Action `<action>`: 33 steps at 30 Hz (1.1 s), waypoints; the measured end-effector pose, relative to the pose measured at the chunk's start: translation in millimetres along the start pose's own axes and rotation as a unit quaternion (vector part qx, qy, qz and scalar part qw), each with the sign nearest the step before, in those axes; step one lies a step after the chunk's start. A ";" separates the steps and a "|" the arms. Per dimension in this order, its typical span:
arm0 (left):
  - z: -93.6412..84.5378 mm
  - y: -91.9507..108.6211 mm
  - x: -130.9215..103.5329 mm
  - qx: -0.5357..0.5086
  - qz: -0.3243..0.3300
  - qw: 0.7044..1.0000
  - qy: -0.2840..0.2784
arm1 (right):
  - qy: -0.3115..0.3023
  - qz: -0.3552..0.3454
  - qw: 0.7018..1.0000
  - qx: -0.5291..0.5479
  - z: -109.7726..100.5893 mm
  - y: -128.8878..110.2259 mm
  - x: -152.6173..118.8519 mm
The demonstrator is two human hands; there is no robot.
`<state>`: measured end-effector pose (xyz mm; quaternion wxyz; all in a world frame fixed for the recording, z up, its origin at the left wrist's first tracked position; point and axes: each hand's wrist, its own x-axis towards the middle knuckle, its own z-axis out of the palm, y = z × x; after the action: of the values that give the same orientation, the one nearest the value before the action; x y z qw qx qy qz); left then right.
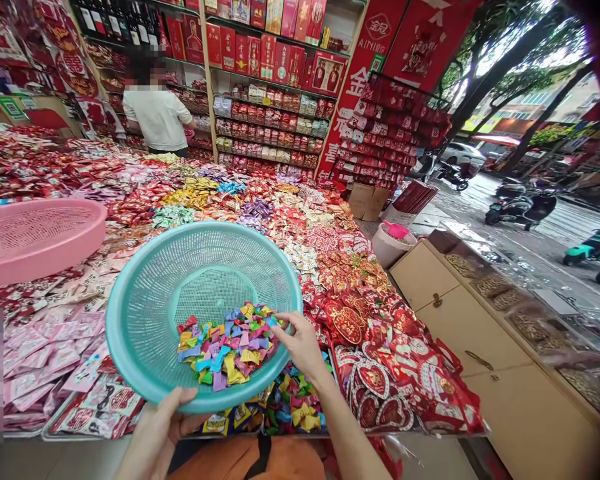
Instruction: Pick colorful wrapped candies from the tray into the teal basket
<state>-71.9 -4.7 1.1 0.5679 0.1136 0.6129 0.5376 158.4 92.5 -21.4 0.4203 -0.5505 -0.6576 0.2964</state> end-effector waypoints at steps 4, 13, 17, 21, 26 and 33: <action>-2.2 8.0 3.4 0.000 -0.001 1.000 0.012 | 0.024 0.017 0.999 -0.028 -26.8 15.0 -22.1; -7.4 14.7 16.5 -0.002 0.018 1.000 0.015 | -0.103 0.112 0.974 -0.167 -49.2 68.7 -101.6; -10.2 17.2 16.5 0.000 0.024 1.000 0.003 | -0.187 0.148 0.951 -0.196 -44.7 70.6 -114.2; -8.1 20.0 12.7 -0.006 0.013 1.000 0.013 | -0.219 0.187 0.933 -0.215 -40.4 70.4 -116.0; -5.8 18.6 10.2 -0.010 0.005 1.000 0.007 | -0.217 0.203 0.928 -0.224 -36.0 69.8 -116.7; -3.1 19.8 8.3 -0.011 -0.013 1.000 0.016 | -0.218 0.221 0.917 -0.250 -32.4 68.9 -115.2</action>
<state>-86.5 7.7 11.2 0.5663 0.0906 0.6176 0.5382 224.3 -7.0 -91.0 0.0386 -0.6907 -0.6470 0.3207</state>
